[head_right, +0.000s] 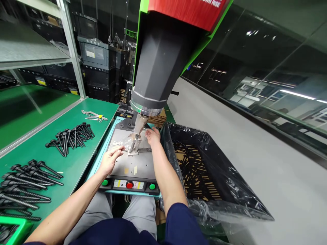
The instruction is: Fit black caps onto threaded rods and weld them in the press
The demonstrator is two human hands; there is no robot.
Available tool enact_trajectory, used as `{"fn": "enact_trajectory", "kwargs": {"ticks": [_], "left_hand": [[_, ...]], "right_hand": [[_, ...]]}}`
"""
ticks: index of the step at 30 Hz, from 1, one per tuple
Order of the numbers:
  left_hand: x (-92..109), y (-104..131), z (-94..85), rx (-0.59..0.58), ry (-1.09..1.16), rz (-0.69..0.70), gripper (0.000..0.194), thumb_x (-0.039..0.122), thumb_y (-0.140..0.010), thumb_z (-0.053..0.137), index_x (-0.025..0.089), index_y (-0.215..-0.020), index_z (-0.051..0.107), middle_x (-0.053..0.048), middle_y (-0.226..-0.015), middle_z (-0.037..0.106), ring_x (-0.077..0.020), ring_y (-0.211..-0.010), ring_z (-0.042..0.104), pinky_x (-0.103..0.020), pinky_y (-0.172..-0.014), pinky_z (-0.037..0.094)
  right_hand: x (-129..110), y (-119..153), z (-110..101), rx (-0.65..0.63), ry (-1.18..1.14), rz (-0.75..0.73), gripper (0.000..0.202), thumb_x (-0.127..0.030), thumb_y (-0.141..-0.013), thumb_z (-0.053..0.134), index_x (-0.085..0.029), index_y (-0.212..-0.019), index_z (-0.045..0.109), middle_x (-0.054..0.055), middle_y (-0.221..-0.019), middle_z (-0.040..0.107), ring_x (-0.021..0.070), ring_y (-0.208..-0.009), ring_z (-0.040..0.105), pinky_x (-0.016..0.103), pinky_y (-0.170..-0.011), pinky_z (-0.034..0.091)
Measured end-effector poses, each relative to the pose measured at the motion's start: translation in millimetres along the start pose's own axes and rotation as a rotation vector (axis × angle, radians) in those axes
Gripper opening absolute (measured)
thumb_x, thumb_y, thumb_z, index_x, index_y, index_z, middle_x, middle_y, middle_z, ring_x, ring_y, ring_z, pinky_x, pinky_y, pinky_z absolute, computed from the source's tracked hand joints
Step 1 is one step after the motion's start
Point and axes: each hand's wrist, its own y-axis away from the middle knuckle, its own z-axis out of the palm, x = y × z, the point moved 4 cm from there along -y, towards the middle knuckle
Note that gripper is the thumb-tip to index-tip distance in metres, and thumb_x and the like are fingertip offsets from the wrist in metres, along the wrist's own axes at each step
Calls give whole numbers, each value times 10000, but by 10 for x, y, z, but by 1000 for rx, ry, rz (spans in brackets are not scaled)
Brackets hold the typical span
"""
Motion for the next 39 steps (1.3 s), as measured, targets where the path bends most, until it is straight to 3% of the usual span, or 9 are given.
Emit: {"fn": "enact_trajectory", "kwargs": {"ticks": [4,10,14,22,29,39], "left_hand": [[85,273,19,-32,-103,95,262,356,-782,743,223,-1003,785,-99,-1136,698,-261,-1142,604,-422,-1076,443],[-191,504,101,-118,-219,89,288,375,-847,660,214,-1062,763,-102,-1154,679,-244,-1096,632,-438,-1031,476],[-317,467,103,-141,-221,73,339,398,-858,636,184,-1100,739,-121,-1194,651,-244,-1068,659,-443,-1002,500],[-392,392,118,-160,-254,42,360,404,-849,636,192,-1127,723,-125,-1232,633,-244,-1059,669,-429,-947,530],[-473,318,130,-177,-241,43,387,408,-844,639,192,-1156,709,-130,-1259,614,-237,-1051,672,-416,-942,528],[-441,259,136,-154,-271,48,391,388,-850,624,203,-1189,688,-118,-1273,627,-213,-1050,667,-395,-973,508]], "right_hand": [[-101,263,-364,24,-2,-112,482,-144,-651,784,-229,-1058,540,-41,-729,649,120,-610,659,221,-550,552],[144,460,-697,62,1,-70,491,-128,-644,779,-216,-1073,555,-26,-767,672,130,-619,678,232,-565,571],[222,404,-733,77,-6,-38,518,-105,-676,757,-240,-1126,538,-37,-753,680,142,-614,680,237,-544,563],[282,296,-871,205,-6,8,436,-54,-721,689,-227,-1100,559,-42,-710,651,112,-575,649,223,-582,561],[317,297,-952,235,8,30,459,-68,-756,676,-221,-1170,552,-19,-734,665,130,-601,669,234,-582,570],[372,332,-879,263,59,108,406,-83,-834,649,-219,-1197,532,-35,-682,650,102,-540,638,193,-529,553]]}}
